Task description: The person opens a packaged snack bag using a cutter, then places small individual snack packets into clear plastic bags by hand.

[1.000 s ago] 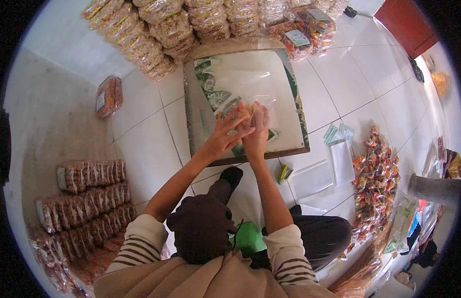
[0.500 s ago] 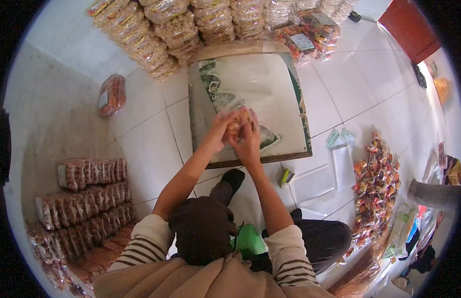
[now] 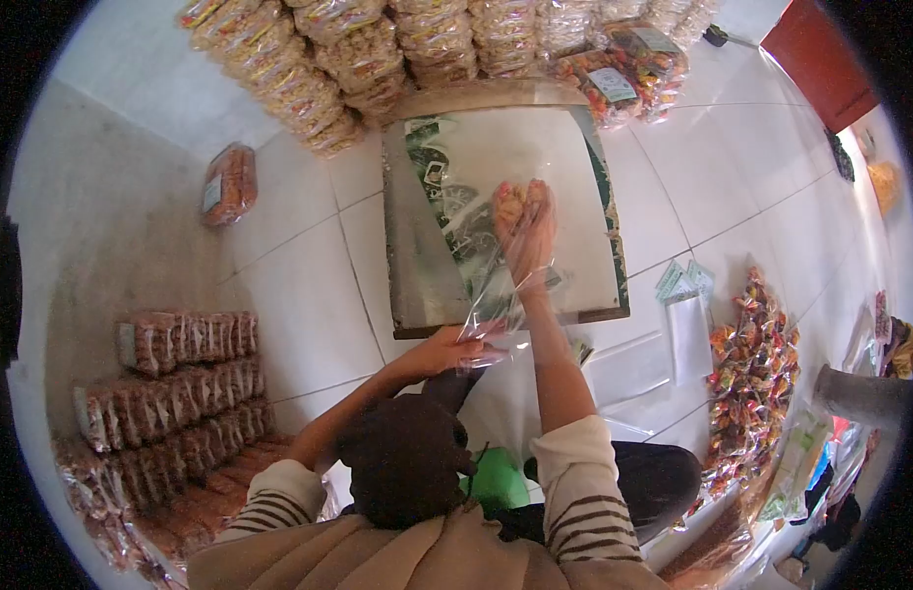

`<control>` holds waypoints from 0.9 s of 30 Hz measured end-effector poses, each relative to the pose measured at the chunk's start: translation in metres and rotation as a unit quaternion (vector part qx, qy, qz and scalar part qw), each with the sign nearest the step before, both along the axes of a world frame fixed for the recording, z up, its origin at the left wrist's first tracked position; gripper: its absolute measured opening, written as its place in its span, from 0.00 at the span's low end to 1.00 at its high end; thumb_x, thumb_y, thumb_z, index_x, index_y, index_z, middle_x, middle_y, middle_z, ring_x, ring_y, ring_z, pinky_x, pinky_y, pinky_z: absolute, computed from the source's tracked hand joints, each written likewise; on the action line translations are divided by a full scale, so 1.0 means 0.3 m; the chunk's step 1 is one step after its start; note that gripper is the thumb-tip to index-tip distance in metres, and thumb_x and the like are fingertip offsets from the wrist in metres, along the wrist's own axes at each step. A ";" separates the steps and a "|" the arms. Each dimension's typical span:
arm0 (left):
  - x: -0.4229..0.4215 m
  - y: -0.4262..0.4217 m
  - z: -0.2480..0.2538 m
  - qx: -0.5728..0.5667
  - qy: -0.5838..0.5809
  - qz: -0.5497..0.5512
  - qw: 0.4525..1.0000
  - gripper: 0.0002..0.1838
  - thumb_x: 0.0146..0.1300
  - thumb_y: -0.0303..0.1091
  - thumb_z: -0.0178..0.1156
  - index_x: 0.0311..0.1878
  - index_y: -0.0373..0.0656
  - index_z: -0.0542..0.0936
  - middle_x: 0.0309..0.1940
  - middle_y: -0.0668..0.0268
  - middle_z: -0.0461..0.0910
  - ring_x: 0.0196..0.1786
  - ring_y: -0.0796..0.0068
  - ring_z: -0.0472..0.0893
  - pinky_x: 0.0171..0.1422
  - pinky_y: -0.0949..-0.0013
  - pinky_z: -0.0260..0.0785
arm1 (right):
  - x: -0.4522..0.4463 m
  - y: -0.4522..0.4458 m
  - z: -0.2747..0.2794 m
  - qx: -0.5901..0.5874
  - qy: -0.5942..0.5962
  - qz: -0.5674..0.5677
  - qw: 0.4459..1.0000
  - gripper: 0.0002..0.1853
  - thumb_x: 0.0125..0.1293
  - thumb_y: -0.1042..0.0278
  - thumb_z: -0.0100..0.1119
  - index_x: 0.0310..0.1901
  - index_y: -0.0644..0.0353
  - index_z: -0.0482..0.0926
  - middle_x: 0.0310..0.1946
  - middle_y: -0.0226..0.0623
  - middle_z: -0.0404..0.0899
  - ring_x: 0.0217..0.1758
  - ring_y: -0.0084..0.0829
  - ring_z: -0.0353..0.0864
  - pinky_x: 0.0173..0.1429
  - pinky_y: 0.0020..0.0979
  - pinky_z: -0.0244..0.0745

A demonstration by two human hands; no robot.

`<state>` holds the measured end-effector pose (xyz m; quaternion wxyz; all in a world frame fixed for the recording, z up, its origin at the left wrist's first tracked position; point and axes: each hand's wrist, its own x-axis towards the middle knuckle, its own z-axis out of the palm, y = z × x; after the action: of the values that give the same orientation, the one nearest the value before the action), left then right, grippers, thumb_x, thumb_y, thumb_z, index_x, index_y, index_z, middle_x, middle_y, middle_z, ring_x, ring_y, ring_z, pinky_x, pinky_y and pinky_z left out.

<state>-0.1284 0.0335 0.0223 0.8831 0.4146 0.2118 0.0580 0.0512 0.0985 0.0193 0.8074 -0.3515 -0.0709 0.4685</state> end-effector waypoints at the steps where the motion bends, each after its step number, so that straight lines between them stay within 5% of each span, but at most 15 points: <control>1: -0.020 0.001 0.004 0.002 -0.014 -0.036 0.999 0.27 0.66 0.33 0.45 0.66 0.40 0.50 0.63 0.60 0.58 0.61 0.64 0.65 0.64 0.66 0.57 | 0.001 0.008 -0.021 -0.003 -0.024 0.001 1.000 0.37 0.46 0.69 0.65 0.59 0.52 0.58 0.53 0.42 0.65 0.53 0.40 0.67 0.50 0.35 0.69; 5: -0.056 0.113 -0.042 -0.021 0.036 0.005 0.999 0.40 0.60 0.49 0.52 0.68 0.45 0.44 0.63 0.56 0.56 0.62 0.64 0.63 0.63 0.67 0.56 | 0.002 0.028 -0.105 0.005 -0.266 -0.046 0.963 0.40 0.44 0.72 0.67 0.60 0.53 0.58 0.54 0.39 0.61 0.56 0.35 0.62 0.48 0.30 0.70; 6: -0.024 0.174 -0.001 -0.086 0.096 0.105 0.986 0.40 0.59 0.51 0.53 0.67 0.45 0.45 0.61 0.56 0.58 0.59 0.65 0.66 0.61 0.66 0.59 | 0.000 0.010 -0.082 -0.050 -0.501 -0.089 0.860 0.35 0.51 0.68 0.61 0.60 0.54 0.55 0.58 0.36 0.57 0.57 0.36 0.61 0.48 0.31 0.71; 7: 0.019 0.241 0.040 -0.151 0.154 0.203 0.955 0.40 0.58 0.53 0.53 0.67 0.45 0.47 0.59 0.56 0.60 0.57 0.66 0.68 0.59 0.65 0.61 | -0.002 0.006 -0.085 -0.077 -0.608 -0.100 0.784 0.33 0.54 0.67 0.59 0.60 0.54 0.54 0.59 0.35 0.55 0.57 0.36 0.61 0.48 0.32 0.71; 8: 0.054 0.288 0.028 -0.091 0.147 0.247 0.954 0.38 0.58 0.53 0.54 0.64 0.44 0.51 0.54 0.58 0.63 0.51 0.68 0.71 0.53 0.66 0.65 | -0.004 0.002 -0.089 -0.101 -0.702 -0.124 0.694 0.31 0.58 0.65 0.56 0.61 0.54 0.53 0.61 0.34 0.53 0.58 0.36 0.61 0.48 0.32 0.71; 10: 0.130 0.354 -0.011 -0.031 0.138 0.290 0.946 0.36 0.57 0.53 0.55 0.62 0.43 0.55 0.49 0.59 0.67 0.45 0.70 0.73 0.46 0.66 0.68 | -0.013 0.006 -0.112 -0.117 -0.557 -0.057 0.820 0.35 0.52 0.71 0.61 0.59 0.60 0.54 0.60 0.38 0.56 0.57 0.38 0.61 0.53 0.35 0.68; 12: 0.213 0.395 -0.042 0.015 0.183 0.285 0.941 0.21 0.61 0.46 0.50 0.52 0.42 0.65 0.37 0.63 0.72 0.36 0.74 0.74 0.42 0.64 0.69 | -0.051 -0.017 -0.009 -0.066 -0.371 -0.034 0.926 0.38 0.47 0.77 0.63 0.59 0.62 0.55 0.57 0.43 0.57 0.56 0.40 0.62 0.54 0.35 0.68; 14: 0.274 0.403 -0.089 0.031 0.196 0.327 0.924 0.15 0.62 0.41 0.47 0.47 0.42 0.66 0.33 0.65 0.71 0.31 0.76 0.72 0.35 0.68 0.67 | -0.057 -0.026 0.021 -0.008 -0.231 -0.031 0.972 0.40 0.43 0.81 0.65 0.59 0.62 0.56 0.55 0.45 0.57 0.56 0.41 0.63 0.54 0.33 0.70; 16: 0.301 0.392 -0.078 0.046 0.212 0.370 0.903 0.10 0.62 0.37 0.45 0.42 0.42 0.68 0.28 0.68 0.69 0.26 0.78 0.71 0.27 0.72 0.66 | -0.053 -0.020 -0.032 -0.080 -0.551 -0.126 0.821 0.38 0.47 0.79 0.64 0.59 0.64 0.55 0.55 0.45 0.57 0.57 0.41 0.63 0.55 0.35 0.70; 17: 0.307 0.381 -0.075 0.081 0.228 0.383 0.892 0.09 0.64 0.35 0.42 0.41 0.41 0.67 0.23 0.69 0.66 0.22 0.79 0.68 0.24 0.72 0.64 | -0.048 -0.019 -0.060 -0.081 -0.550 -0.125 0.822 0.38 0.47 0.79 0.64 0.59 0.64 0.55 0.55 0.45 0.57 0.57 0.41 0.63 0.55 0.35 0.70; 19: 0.305 0.362 -0.077 0.117 0.245 0.395 0.878 0.08 0.65 0.33 0.40 0.40 0.40 0.66 0.18 0.70 0.63 0.17 0.80 0.65 0.20 0.73 0.61 | -0.047 -0.009 -0.078 -0.246 -0.660 -0.182 0.686 0.38 0.47 0.78 0.65 0.59 0.67 0.54 0.56 0.45 0.56 0.58 0.39 0.64 0.54 0.34 0.71; 20: 0.303 0.353 -0.078 0.147 0.225 0.408 0.873 0.08 0.65 0.34 0.41 0.39 0.40 0.66 0.17 0.70 0.63 0.16 0.80 0.65 0.19 0.73 0.60 | -0.046 -0.005 -0.087 -0.246 -0.659 -0.182 0.687 0.38 0.47 0.78 0.65 0.59 0.67 0.54 0.56 0.45 0.56 0.58 0.39 0.64 0.54 0.34 0.71; 22: 0.300 0.343 -0.094 0.177 0.204 0.418 0.867 0.09 0.65 0.35 0.42 0.39 0.40 0.66 0.16 0.70 0.63 0.15 0.80 0.65 0.18 0.73 0.59 | -0.043 -0.001 -0.085 -0.172 -0.443 -0.123 0.871 0.39 0.46 0.75 0.67 0.58 0.68 0.54 0.56 0.47 0.56 0.57 0.42 0.64 0.55 0.32 0.69; 26: 0.293 0.342 -0.092 0.198 0.242 0.378 0.872 0.15 0.60 0.45 0.52 0.38 0.41 0.73 0.20 0.72 0.66 0.18 0.82 0.65 0.16 0.74 0.55 | -0.030 -0.016 -0.067 -0.168 -0.433 -0.116 0.878 0.39 0.47 0.74 0.66 0.59 0.68 0.54 0.56 0.49 0.56 0.53 0.45 0.65 0.58 0.35 0.65; 27: 0.294 0.347 -0.091 0.223 0.265 0.360 0.866 0.18 0.56 0.49 0.57 0.36 0.41 0.76 0.19 0.73 0.68 0.19 0.83 0.66 0.17 0.75 0.55 | -0.015 -0.025 -0.084 -0.194 -0.537 -0.110 0.814 0.38 0.49 0.72 0.65 0.59 0.68 0.54 0.55 0.50 0.56 0.52 0.46 0.65 0.59 0.37 0.63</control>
<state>-0.0401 0.1374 -0.0049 0.5955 0.4952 0.5539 0.3055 0.0467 0.0911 -0.0060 0.6023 -0.7017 -0.3620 0.1175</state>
